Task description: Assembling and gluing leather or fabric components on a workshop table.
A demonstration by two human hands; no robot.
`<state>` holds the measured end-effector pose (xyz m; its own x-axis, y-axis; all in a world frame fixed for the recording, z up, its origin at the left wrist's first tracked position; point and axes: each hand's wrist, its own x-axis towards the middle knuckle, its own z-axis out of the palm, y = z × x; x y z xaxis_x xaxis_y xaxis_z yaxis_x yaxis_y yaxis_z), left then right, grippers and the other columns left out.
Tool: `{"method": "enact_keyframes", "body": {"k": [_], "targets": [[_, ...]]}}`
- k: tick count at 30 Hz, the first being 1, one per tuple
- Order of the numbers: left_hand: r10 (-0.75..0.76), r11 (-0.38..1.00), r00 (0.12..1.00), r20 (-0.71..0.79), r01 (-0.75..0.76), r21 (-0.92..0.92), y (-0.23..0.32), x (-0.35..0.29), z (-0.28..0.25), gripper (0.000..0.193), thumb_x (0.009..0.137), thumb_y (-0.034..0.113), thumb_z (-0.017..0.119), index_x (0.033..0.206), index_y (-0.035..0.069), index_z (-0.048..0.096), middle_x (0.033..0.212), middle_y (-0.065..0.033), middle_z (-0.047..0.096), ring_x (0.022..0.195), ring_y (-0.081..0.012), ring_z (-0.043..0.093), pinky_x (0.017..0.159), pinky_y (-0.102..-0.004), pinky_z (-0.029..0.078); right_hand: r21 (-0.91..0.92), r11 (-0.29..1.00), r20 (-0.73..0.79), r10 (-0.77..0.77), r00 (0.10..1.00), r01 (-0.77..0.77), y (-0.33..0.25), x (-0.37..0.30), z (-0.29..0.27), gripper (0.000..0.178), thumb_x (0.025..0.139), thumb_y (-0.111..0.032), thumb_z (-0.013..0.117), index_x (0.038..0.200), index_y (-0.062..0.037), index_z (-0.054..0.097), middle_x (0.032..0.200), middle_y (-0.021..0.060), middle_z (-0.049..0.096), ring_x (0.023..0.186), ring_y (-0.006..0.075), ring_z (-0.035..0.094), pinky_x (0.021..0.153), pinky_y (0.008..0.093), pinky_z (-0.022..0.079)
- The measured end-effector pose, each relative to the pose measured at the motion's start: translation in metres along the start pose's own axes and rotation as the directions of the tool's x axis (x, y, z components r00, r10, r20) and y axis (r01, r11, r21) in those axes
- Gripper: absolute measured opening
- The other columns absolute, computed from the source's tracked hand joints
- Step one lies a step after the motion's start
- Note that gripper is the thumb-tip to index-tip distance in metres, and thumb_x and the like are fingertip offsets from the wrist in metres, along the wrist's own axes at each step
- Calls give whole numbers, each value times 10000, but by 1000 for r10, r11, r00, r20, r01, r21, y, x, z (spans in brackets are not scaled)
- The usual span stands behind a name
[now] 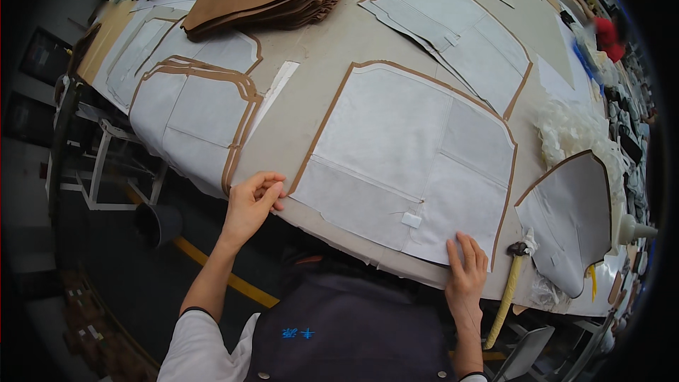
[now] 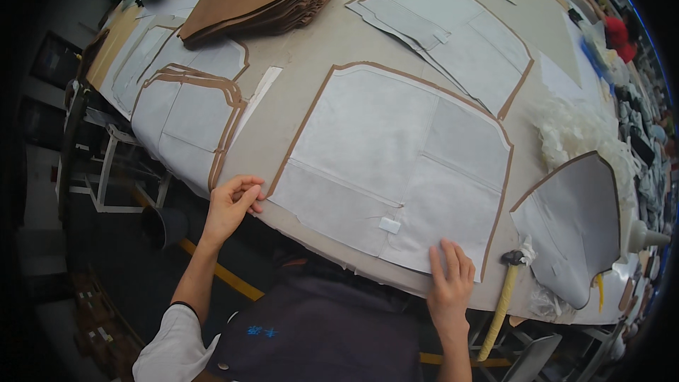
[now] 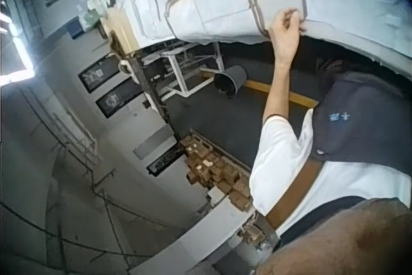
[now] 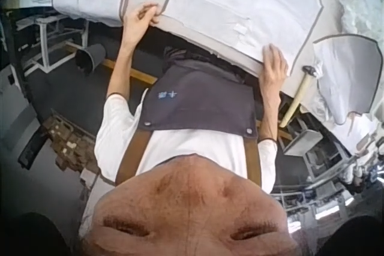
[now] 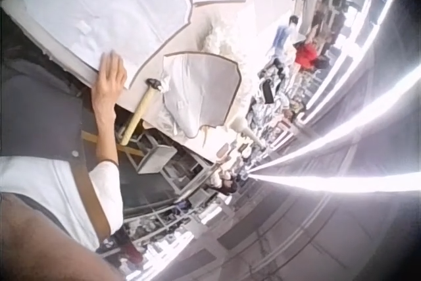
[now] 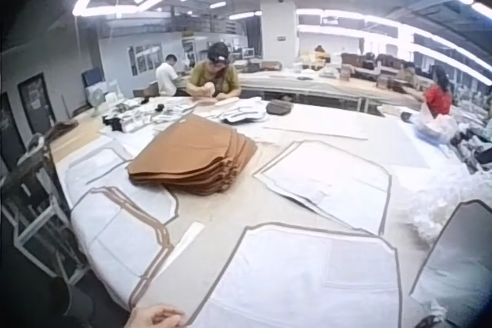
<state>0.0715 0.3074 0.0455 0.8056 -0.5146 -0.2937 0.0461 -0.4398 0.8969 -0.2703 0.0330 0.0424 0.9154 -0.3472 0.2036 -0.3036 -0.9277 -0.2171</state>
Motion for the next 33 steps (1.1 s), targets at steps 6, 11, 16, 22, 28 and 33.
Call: {"method": "enact_keyframes", "body": {"k": [6, 11, 16, 22, 28, 33], "targets": [[79, 990, 995, -57, -71, 120, 14, 0, 10, 182, 1019, 108, 681, 1127, -21, 750, 898, -76, 765, 698, -96, 690, 645, -249, 554, 45, 999, 44, -17, 999, 15, 0, 2, -8, 619, 703, 156, 588, 1299, 13, 675, 1431, 196, 605, 1292, 403, 583, 1043, 513, 458], [364, 893, 927, -87, -321, 315, 11, 15, 17, 157, 996, 107, 710, 1101, 3, 762, 908, -85, 727, 661, -141, 664, 611, -295, 526, 31, 999, 87, -37, 996, 35, -6, 6, -21, 592, 706, 125, 606, 1282, 9, 678, 1399, 187, 622, 1257, 400, 595, 1017, 504, 464], [688, 638, 722, -73, -555, 534, 7, 27, 34, 194, 939, 75, 761, 1126, 29, 783, 929, -88, 694, 710, -206, 641, 637, -315, 515, 332, 936, 167, -184, 969, 120, -30, 65, -47, 500, 753, 40, 696, 1249, -20, 688, 1306, 157, 654, 1197, 367, 619, 975, 480, 477], [746, 476, 666, 9, -542, 693, 3, 31, 40, 294, 864, 70, 805, 1157, 57, 793, 917, -75, 649, 758, -234, 625, 651, -362, 517, 446, 757, -86, -495, 865, 478, -66, 203, 37, 505, 760, 46, 710, 1262, -7, 688, 1206, 145, 638, 1106, 336, 616, 926, 427, 497], [777, 427, 629, 24, -555, 714, 2, 35, 43, 321, 827, 58, 821, 1147, 69, 799, 906, -44, 606, 721, -211, 585, 651, -372, 493, 455, 648, -144, -624, 768, 611, -83, 256, 97, 457, 780, -13, 702, 1237, -2, 691, 1211, 139, 624, 1100, 305, 589, 952, 405, 487], [790, 380, 611, 43, -545, 747, 1, 36, 44, 341, 809, 38, 822, 1147, 73, 798, 903, -33, 591, 712, -198, 573, 635, -368, 470, 380, 609, -184, -688, 702, 696, -81, 262, 103, 428, 807, -72, 690, 1231, -9, 692, 1209, 130, 620, 1087, 289, 589, 949, 400, 485]]}}
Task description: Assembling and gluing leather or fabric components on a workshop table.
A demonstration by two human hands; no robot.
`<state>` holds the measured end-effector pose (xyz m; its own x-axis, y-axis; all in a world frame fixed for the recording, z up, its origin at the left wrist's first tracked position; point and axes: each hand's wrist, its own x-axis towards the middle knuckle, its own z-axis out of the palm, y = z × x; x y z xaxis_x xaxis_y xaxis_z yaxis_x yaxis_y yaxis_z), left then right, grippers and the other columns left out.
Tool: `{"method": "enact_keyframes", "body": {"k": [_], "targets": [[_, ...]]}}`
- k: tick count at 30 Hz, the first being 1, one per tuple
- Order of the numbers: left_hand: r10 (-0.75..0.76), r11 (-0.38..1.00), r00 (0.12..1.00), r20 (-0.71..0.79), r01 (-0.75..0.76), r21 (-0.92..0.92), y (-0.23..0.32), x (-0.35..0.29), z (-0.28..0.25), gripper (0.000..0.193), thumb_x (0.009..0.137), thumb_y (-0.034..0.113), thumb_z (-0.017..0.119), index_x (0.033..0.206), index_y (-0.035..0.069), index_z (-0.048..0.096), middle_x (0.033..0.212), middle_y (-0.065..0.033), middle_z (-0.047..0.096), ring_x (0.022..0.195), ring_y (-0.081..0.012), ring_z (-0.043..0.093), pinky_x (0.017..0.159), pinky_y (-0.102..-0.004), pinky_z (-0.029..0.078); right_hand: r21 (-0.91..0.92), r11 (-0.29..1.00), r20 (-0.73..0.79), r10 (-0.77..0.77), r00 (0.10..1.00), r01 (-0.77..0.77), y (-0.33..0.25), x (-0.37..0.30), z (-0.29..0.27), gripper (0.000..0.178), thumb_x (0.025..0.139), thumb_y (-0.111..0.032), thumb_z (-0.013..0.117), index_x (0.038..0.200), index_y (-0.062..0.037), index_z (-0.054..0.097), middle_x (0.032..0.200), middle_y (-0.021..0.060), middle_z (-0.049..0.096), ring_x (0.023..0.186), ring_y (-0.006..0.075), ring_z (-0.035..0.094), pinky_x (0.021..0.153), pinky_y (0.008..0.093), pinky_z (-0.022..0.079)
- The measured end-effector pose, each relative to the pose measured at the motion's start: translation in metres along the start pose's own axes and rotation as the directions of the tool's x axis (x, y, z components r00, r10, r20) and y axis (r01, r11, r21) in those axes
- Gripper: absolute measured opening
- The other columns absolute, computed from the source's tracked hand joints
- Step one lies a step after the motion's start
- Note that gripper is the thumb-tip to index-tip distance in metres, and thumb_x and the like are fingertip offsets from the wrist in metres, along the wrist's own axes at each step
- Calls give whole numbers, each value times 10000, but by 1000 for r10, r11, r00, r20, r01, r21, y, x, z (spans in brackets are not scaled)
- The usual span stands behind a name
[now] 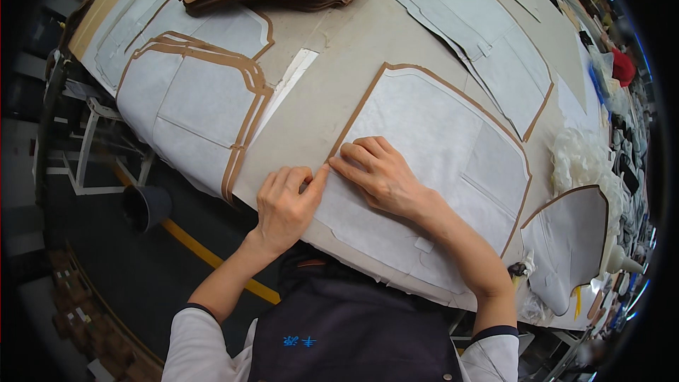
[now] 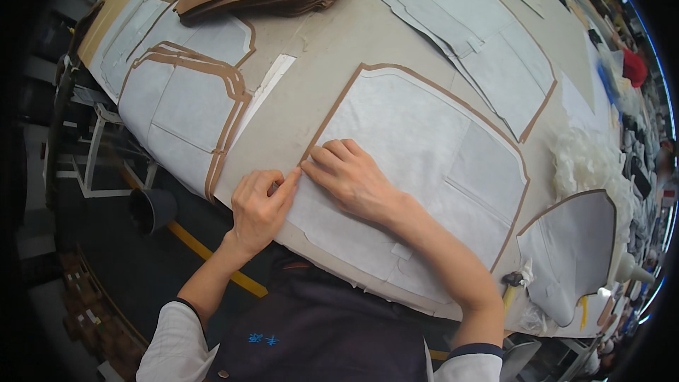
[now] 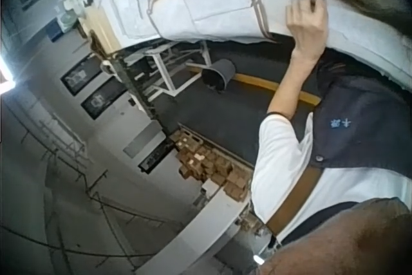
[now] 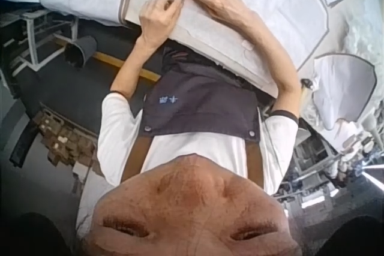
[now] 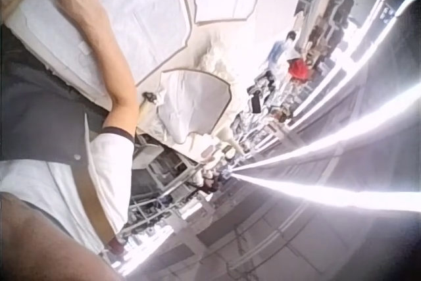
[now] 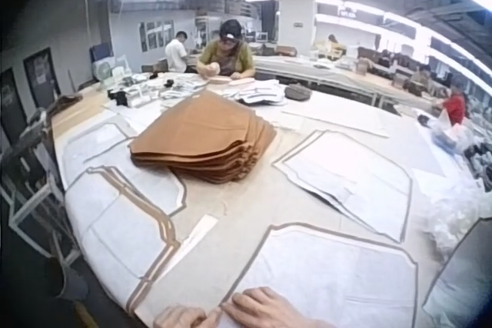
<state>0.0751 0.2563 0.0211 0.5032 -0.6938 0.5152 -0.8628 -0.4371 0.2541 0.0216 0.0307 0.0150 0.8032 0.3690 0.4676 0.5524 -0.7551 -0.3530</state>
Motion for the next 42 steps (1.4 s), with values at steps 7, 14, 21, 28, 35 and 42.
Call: {"method": "enact_keyframes", "body": {"k": [7, 14, 21, 28, 35, 42], "targets": [[12, 1000, 1000, 19, -12, -4, 0, -2, 3, 378, 789, -5, 795, 1164, 42, 784, 917, -32, 591, 740, -193, 576, 669, -359, 451, -2, 997, 76, -74, 994, 75, 13, 4, -4, 400, 839, -100, 678, 1230, -17, 701, 1191, 106, 620, 1050, 251, 585, 913, 372, 485], [-10, 1000, 1000, 17, 10, -22, 1, -4, 3, 390, 774, -18, 783, 1161, 32, 780, 927, -33, 598, 743, -191, 573, 679, -361, 442, 41, 997, 116, -75, 990, 71, 15, 7, -2, 362, 872, -111, 666, 1220, -19, 709, 1181, 91, 622, 1048, 231, 584, 896, 361, 482], [-8, 1000, 1000, -2, 8, -19, 2, -3, 6, 373, 769, -25, 784, 1139, 22, 780, 918, -37, 598, 735, -195, 567, 678, -363, 438, -29, 992, 176, -118, 977, 125, 13, 16, -4, 344, 875, -150, 656, 1177, 10, 692, 1134, 92, 619, 1034, 222, 582, 824, 339, 461], [-25, 999, 1000, 16, 25, -40, 2, -2, 4, 390, 779, -31, 774, 1165, 21, 779, 912, -36, 593, 741, -200, 557, 681, -368, 434, 73, 997, 145, -1, 989, -10, 10, 16, -4, 354, 825, -66, 673, 1172, -1, 697, 1123, 96, 615, 1026, 254, 586, 838, 359, 467], [-90, 992, 995, 39, 93, -88, 3, -4, 3, 358, 795, -7, 769, 1148, 50, 795, 937, -27, 600, 761, -190, 572, 699, -349, 435, 143, 984, 24, 106, 994, -108, 7, -1, 1, 502, 766, -1, 680, 1268, -5, 695, 1227, 123, 625, 1078, 303, 581, 915, 419, 476], [-329, 881, 930, 165, 365, -302, 11, 0, -17, 302, 886, 11, 745, 1186, 33, 774, 1028, -86, 652, 878, -248, 640, 804, -368, 522, -280, 959, 117, -17, 993, 49, -12, 3, 4, 453, 855, -136, 628, 1241, 98, 661, 1224, 172, 599, 1100, 267, 566, 902, 373, 453]]}}
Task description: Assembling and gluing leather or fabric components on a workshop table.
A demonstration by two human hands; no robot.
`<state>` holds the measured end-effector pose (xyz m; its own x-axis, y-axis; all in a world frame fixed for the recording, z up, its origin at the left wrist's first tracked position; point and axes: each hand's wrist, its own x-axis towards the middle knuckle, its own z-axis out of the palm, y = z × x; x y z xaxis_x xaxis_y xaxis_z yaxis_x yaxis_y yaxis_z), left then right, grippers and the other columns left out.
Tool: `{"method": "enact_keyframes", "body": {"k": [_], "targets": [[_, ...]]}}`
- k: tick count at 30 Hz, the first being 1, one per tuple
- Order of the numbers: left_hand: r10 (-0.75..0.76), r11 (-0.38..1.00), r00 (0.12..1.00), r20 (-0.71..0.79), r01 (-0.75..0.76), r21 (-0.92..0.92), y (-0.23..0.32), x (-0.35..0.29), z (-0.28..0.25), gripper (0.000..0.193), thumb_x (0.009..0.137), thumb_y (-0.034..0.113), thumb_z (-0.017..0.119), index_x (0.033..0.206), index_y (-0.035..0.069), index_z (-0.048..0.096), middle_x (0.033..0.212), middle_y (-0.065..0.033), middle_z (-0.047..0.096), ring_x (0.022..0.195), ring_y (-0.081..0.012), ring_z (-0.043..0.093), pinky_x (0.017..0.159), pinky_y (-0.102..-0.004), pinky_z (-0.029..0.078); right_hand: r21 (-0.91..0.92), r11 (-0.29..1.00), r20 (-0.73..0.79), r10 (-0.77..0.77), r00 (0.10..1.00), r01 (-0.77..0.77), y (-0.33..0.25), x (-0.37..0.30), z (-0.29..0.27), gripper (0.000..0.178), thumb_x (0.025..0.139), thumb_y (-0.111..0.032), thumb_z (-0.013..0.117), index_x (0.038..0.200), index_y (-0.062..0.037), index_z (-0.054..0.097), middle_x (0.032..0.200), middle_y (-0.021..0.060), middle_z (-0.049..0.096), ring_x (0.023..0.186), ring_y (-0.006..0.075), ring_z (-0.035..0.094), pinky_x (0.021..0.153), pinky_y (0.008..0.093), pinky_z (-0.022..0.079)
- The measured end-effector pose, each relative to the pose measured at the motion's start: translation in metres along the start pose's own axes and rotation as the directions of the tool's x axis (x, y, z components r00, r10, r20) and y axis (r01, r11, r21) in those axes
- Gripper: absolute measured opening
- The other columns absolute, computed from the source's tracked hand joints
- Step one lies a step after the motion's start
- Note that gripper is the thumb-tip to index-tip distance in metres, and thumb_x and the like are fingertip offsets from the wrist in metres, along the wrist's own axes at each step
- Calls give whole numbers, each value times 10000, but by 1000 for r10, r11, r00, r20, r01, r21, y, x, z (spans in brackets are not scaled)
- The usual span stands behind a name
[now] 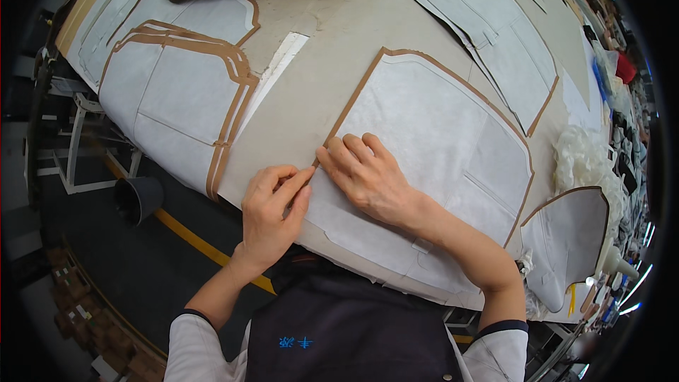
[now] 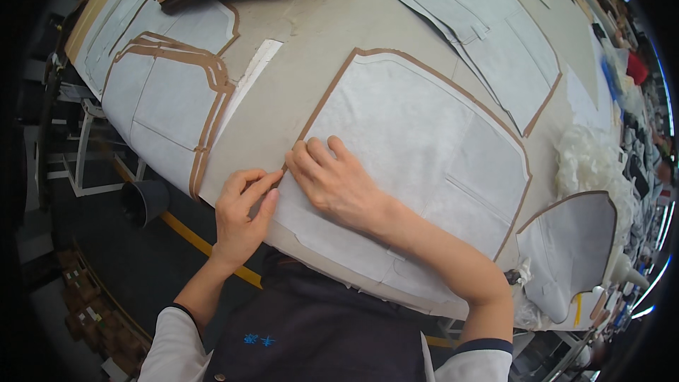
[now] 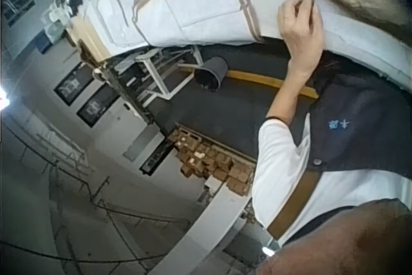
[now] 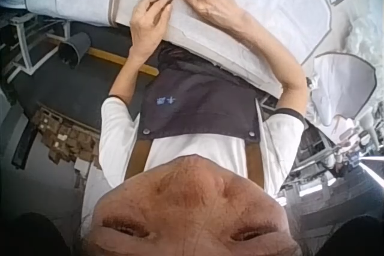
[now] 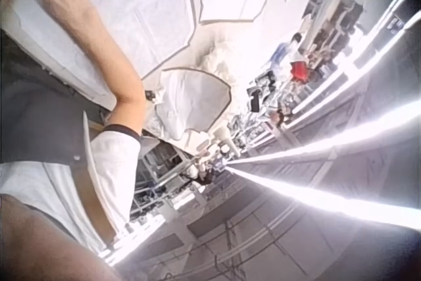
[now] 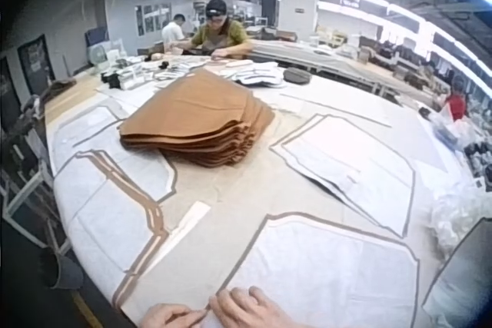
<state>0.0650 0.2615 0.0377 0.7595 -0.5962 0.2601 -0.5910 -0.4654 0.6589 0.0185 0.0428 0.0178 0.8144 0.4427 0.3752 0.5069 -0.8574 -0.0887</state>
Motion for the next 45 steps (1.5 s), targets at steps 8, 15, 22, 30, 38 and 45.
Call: {"method": "enact_keyframes", "body": {"k": [8, 15, 22, 30, 38, 45], "targets": [[-363, 745, 886, 290, 462, -481, 4, -2, -36, 354, 1036, 55, 616, 1375, -40, 653, 1403, -142, 668, 1252, -231, 654, 1102, -353, 487, 373, 768, -174, 610, 773, -521, 39, -33, -43, 507, 787, 149, 598, 1266, 14, 692, 1251, 175, 649, 1066, 327, 655, 918, 429, 530], [-364, 460, 697, 618, 711, -532, 3, 35, -53, 477, 1089, 180, 580, 1516, -24, 517, 1481, -163, 610, 1350, -239, 597, 1137, -371, 470, -139, 582, -265, 758, 596, -801, 95, -204, -100, 289, 951, -27, 679, 1237, -29, 719, 1209, 144, 656, 1154, 328, 608, 1012, 433, 466], [-275, 806, 749, 603, 522, -281, -9, 69, 0, 305, 989, 265, 772, 1095, -17, 725, 830, 30, 634, 769, -45, 536, 692, -238, 451, -42, 617, -329, 734, 594, -786, 142, -200, -93, 200, 993, -158, 694, 1127, -12, 715, 1165, 141, 667, 1099, 321, 622, 932, 416, 494], [-218, 717, 672, 707, 602, -351, -30, 54, -37, 286, 945, 162, 811, 1146, -25, 731, 994, 9, 715, 889, -56, 629, 790, -237, 514, 212, 466, -54, 883, 466, -859, 144, -174, -109, 388, 1018, -301, 711, 793, 9, 647, 686, 168, 603, 632, 298, 595, 631, 431, 461], [-187, 808, 700, 689, 509, -297, -36, 156, -7, 522, 945, 187, 799, 1398, 3, 616, 935, 11, 699, 875, -56, 611, 777, -248, 486, 263, 651, 40, 730, 682, -712, 117, -134, -100, 245, 1012, -235, 704, 933, -3, 717, 801, 122, 660, 716, 265, 602, 684, 390, 487], [269, 961, 445, 854, -64, -270, 28, 261, 89, 295, 908, 226, 800, 1106, 9, 777, 952, -56, 781, 871, -151, 703, 810, -321, 552, 387, 598, 136, 716, 685, -702, 109, -117, -76, 145, 915, -122, 724, 1030, -32, 722, 974, 119, 708, 1005, 318, 644, 941, 438, 471]]}}
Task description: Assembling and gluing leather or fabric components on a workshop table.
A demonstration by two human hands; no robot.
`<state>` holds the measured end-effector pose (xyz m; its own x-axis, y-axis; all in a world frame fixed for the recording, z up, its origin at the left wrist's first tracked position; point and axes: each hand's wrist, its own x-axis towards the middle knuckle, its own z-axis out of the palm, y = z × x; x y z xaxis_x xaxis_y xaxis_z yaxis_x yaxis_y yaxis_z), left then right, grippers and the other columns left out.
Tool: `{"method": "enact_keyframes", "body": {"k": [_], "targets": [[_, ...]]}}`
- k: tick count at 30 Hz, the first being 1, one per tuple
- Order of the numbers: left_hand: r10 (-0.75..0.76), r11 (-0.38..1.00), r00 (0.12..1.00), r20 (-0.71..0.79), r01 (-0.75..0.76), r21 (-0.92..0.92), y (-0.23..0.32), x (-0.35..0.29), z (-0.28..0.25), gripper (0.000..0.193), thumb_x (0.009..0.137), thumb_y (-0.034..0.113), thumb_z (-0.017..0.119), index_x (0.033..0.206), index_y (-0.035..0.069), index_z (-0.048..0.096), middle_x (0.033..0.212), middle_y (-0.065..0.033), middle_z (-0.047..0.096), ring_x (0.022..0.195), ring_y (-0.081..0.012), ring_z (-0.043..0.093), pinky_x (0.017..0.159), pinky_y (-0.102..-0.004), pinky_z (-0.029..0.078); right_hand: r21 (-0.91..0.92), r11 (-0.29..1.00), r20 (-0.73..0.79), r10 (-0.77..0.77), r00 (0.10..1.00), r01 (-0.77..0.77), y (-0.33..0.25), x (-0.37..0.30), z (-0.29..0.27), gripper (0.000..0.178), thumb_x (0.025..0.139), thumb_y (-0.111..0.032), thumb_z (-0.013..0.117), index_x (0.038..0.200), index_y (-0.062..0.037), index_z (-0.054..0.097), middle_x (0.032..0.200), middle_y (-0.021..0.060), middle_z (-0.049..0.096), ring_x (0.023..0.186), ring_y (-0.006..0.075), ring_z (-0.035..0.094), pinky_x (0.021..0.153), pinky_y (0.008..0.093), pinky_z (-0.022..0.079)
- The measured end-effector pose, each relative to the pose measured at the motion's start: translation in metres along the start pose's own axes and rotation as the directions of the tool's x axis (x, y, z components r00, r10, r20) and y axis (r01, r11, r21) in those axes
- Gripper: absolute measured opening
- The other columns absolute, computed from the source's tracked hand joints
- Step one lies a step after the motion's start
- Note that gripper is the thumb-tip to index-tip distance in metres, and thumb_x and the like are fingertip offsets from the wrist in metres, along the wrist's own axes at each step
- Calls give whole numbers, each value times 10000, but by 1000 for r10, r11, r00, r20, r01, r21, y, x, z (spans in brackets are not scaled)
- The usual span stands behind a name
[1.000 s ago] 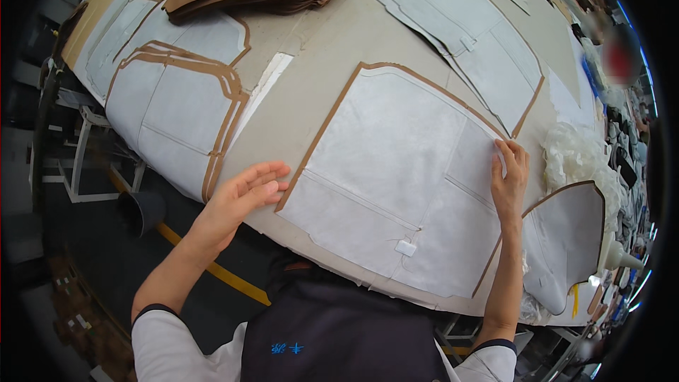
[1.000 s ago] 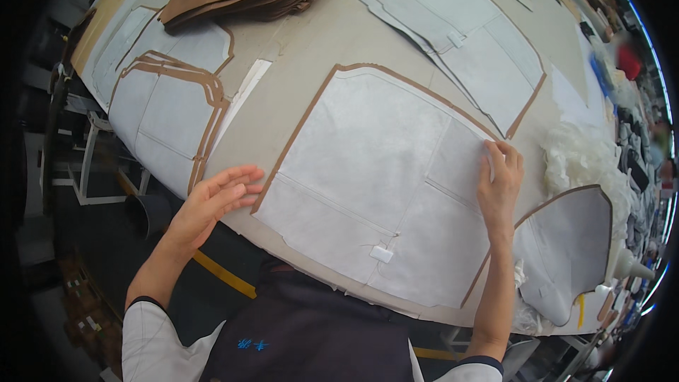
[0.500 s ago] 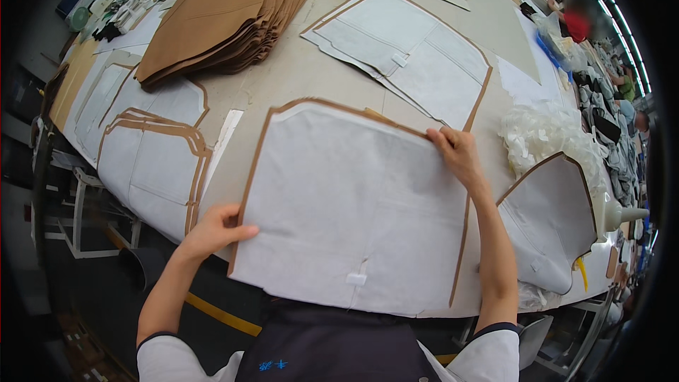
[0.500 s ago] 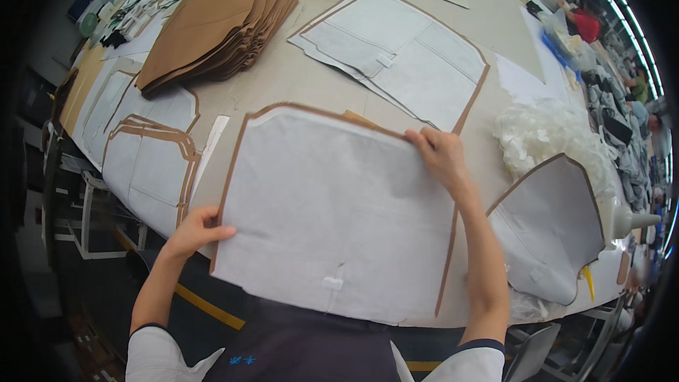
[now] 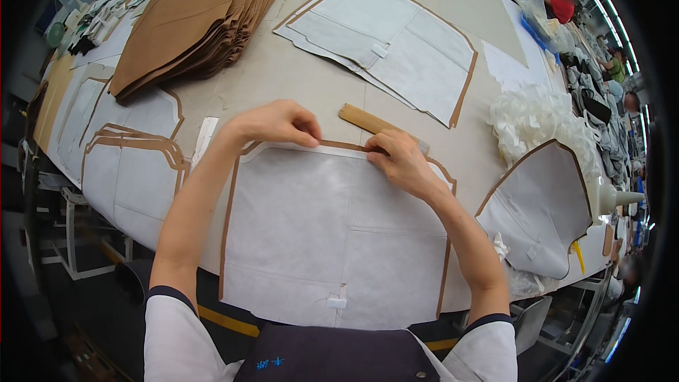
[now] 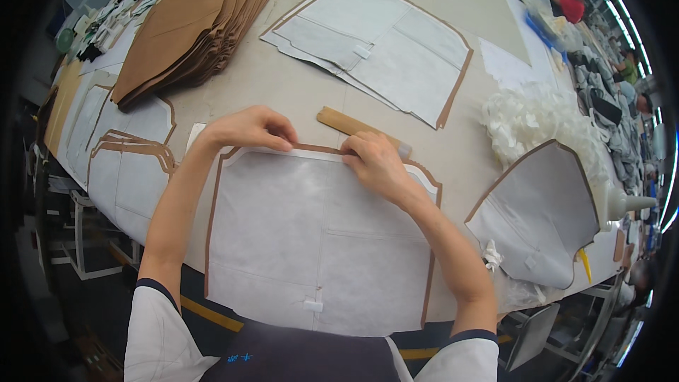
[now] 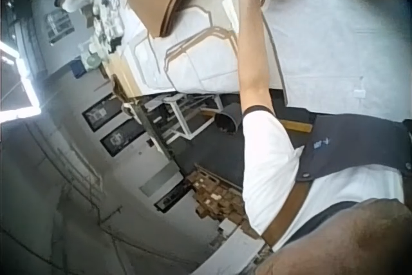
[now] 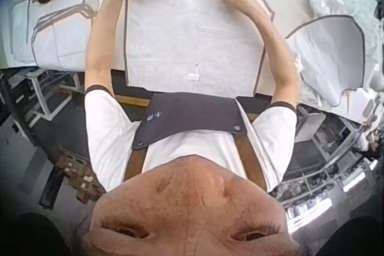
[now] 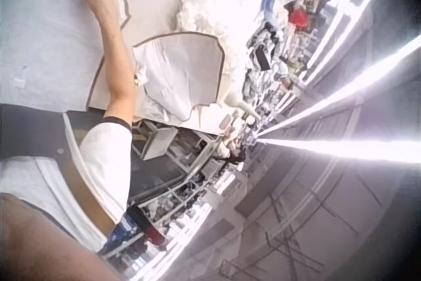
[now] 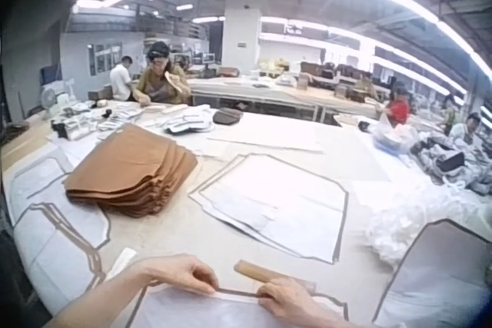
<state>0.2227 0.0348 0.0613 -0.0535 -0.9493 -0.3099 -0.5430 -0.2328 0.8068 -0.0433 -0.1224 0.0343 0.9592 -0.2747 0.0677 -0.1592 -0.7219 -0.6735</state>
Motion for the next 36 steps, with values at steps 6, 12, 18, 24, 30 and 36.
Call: {"method": "enact_keyframes", "body": {"k": [6, 12, 18, 24, 30, 36], "targets": [[174, 977, 977, -124, -155, 148, 34, 46, 56, 195, 895, 190, 758, 981, 18, 784, 914, -113, 754, 840, -242, 699, 784, -360, 550, 2, 994, -134, 113, 985, -114, 9, -27, -7, 115, 889, -71, 743, 990, -30, 707, 979, 96, 664, 1008, 306, 608, 927, 442, 456], [371, 918, 896, -242, -315, 243, 16, 49, 76, 136, 881, 170, 796, 971, 68, 783, 924, -71, 719, 901, -244, 657, 819, -379, 515, 15, 1000, -263, -20, 965, 24, 19, -23, 17, 96, 877, -39, 741, 965, -36, 703, 994, 94, 638, 1006, 308, 595, 920, 430, 466], [477, 867, 830, -290, -391, 308, 10, 51, 85, 101, 879, 145, 811, 979, 134, 803, 977, 2, 714, 977, -191, 629, 908, -349, 457, 92, 996, -306, 18, 952, 11, 20, -23, 20, 128, 848, 7, 753, 961, -30, 705, 985, 89, 639, 1000, 302, 597, 885, 418, 487], [596, 790, 741, -310, -471, 394, 0, 49, 87, 181, 855, 91, 810, 1029, 138, 823, 969, 11, 703, 920, -180, 620, 863, -342, 479, 126, 982, -303, -98, 948, 142, 35, -26, 18, 187, 841, 89, 721, 977, -34, 752, 985, 72, 642, 931, 270, 598, 808, 386, 506], [746, 623, 617, -250, -513, 591, -2, 45, 87, 321, 743, 49, 797, 1061, 88, 811, 964, -20, 692, 865, -203, 652, 737, -340, 550, -36, 947, -247, -317, 916, 318, 43, -26, 12, 307, 742, 108, 737, 1027, -4, 764, 971, 84, 621, 873, 263, 577, 677, 364, 516], [775, 533, 613, -155, -501, 682, 0, 40, 83, 396, 705, 69, 756, 1099, 37, 784, 986, -48, 691, 902, -215, 676, 749, -341, 567, -120, 893, -226, -450, 864, 434, 46, -24, 10, 375, 686, 116, 714, 1052, 37, 736, 993, 109, 615, 851, 265, 569, 660, 371, 519]]}}
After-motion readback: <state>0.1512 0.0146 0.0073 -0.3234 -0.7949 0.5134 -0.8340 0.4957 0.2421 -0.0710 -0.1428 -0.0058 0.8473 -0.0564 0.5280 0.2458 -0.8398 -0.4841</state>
